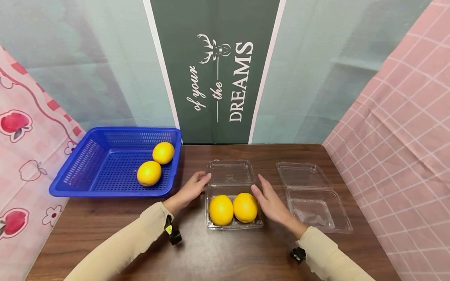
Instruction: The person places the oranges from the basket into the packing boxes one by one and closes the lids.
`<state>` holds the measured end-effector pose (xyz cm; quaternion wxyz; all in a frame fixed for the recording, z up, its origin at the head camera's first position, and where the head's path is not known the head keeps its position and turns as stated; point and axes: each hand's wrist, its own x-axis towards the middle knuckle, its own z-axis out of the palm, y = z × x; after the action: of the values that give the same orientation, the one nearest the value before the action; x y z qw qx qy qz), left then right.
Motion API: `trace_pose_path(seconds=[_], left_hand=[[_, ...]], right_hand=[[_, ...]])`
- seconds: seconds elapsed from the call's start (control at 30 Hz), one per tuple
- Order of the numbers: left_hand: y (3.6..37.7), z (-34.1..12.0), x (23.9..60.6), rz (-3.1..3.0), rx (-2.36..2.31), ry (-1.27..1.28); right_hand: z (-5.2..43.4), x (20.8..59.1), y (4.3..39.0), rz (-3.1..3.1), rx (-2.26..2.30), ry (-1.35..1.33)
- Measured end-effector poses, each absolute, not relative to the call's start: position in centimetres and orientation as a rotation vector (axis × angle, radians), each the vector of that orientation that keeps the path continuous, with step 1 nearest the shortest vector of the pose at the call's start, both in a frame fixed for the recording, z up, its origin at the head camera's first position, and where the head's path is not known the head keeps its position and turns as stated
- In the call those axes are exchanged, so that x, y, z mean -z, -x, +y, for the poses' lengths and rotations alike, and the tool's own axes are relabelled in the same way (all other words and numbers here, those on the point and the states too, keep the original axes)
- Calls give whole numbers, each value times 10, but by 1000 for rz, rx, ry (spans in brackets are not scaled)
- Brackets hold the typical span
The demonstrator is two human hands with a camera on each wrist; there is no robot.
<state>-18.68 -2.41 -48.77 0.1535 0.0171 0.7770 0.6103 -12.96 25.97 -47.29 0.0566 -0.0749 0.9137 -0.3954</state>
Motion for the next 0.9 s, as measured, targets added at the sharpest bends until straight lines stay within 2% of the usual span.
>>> trace_pose_path(seconds=[0.13,0.3,0.7,0.9], left_hand=[[196,-20,493,2014,-1909,155],[209,-16,497,1773,-2089,324],[218,-9,499,1575,-2173,376],[221,-9,499,1506,-2195,359]], right_hand=[[261,461,144,2615,1245,-8],[267,458,167,2376,1452,-133],[269,481,200,1956,1861,-273],[264,484,208,1816,1943,-229]])
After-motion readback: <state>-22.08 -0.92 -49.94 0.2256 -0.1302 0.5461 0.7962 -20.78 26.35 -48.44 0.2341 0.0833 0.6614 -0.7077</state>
